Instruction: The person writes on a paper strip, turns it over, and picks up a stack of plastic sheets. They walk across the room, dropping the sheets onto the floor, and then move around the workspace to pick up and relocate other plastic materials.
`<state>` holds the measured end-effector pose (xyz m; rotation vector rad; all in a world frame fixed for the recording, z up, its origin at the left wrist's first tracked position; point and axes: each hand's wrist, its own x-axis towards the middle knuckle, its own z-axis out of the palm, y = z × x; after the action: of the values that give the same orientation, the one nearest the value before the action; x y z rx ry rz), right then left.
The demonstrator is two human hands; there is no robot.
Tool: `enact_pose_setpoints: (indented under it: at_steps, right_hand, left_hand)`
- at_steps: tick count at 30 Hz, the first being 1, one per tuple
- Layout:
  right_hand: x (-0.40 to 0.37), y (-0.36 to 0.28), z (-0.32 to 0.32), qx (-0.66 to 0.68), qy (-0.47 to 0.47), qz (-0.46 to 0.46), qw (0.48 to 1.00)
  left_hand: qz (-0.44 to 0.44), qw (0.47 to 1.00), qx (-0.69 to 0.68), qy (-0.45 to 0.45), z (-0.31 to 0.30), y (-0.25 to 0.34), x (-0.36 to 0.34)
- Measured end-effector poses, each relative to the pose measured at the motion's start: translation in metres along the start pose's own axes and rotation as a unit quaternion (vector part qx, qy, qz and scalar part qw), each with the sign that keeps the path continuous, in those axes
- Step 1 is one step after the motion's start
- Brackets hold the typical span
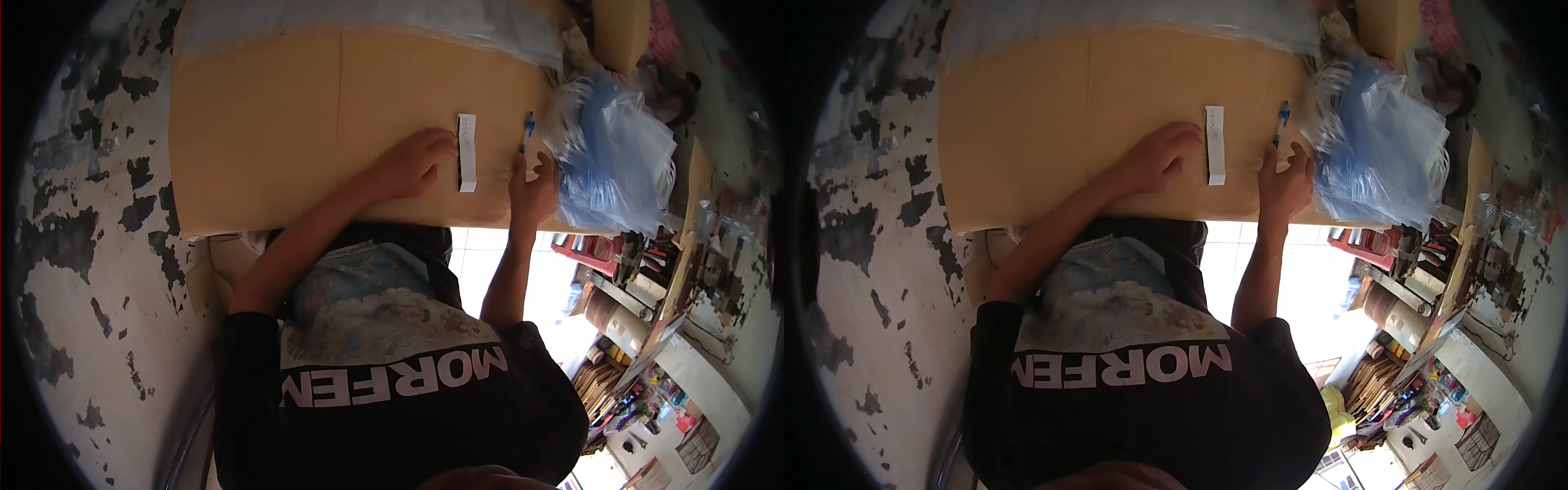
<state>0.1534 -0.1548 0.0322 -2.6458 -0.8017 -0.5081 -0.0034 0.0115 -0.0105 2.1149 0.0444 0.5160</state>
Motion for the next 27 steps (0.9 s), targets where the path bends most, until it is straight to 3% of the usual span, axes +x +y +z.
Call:
enact_pose_setpoints:
  at_steps: [3, 5, 7, 9, 11, 12, 13, 14, 15, 16, 17, 18, 19, 23, 27]
  right_hand:
    - [0.000, -0.023, -0.015, 0.020, -0.010, 0.026, 0.999]
    - [-0.009, -0.045, -0.023, 0.149, -0.215, 0.039, 0.964]
    - [-0.024, -0.051, -0.012, 0.093, -0.204, -0.089, 0.971]
    - [-0.029, -0.048, 0.002, 0.105, -0.204, -0.084, 0.970]
    - [-0.028, -0.048, 0.007, 0.336, -0.261, 0.055, 0.903]
    - [-0.026, -0.050, 0.004, 0.451, -0.343, 0.183, 0.803]
    - [-0.024, -0.053, 0.001, 0.454, -0.343, 0.182, 0.802]
    - [-0.024, -0.056, -0.002, 0.582, -0.362, 0.237, 0.689]
    - [-0.026, -0.060, -0.005, 0.690, -0.371, 0.285, 0.552]
    - [-0.028, -0.064, -0.008, 0.691, -0.371, 0.285, 0.551]
    - [-0.030, -0.068, -0.010, 0.729, -0.384, 0.290, 0.487]
    - [-0.032, -0.074, -0.012, 0.763, -0.396, 0.293, 0.418]
    - [-0.032, -0.080, -0.013, 0.765, -0.398, 0.292, 0.414]
    - [-0.032, -0.097, -0.020, 0.772, -0.434, 0.265, 0.380]
    - [-0.024, -0.114, -0.032, 0.776, -0.454, 0.216, 0.381]
  left_hand:
    - [-0.015, 0.999, -0.029, -0.005, -0.004, 0.000, 0.001]
    - [-0.015, 0.999, -0.042, -0.005, -0.004, -0.001, 0.002]
    - [-0.020, 0.998, -0.060, -0.030, -0.005, -0.003, 0.001]
    - [-0.033, 0.996, -0.078, 0.013, -0.005, -0.001, 0.002]
    - [-0.052, 0.992, -0.095, 0.058, -0.005, 0.000, 0.001]
    - [-0.133, 0.942, -0.272, 0.147, -0.003, -0.001, 0.003]
    - [-0.205, 0.846, -0.437, 0.228, -0.002, -0.003, 0.004]
    - [-0.205, 0.847, -0.435, 0.227, -0.007, -0.002, 0.004]
    - [-0.259, 0.835, -0.438, 0.209, -0.013, -0.001, 0.001]
    - [-0.312, 0.821, -0.440, 0.190, -0.018, 0.000, -0.001]
    - [-0.312, 0.821, -0.438, 0.191, -0.023, 0.004, -0.003]
    - [-0.326, 0.808, -0.471, 0.137, -0.028, 0.009, -0.006]
    - [-0.339, 0.792, -0.501, 0.082, -0.033, 0.013, -0.008]
    - [-0.328, 0.812, -0.479, 0.066, -0.063, 0.060, -0.011]
    - [-0.306, 0.828, -0.441, 0.162, -0.077, 0.077, -0.014]
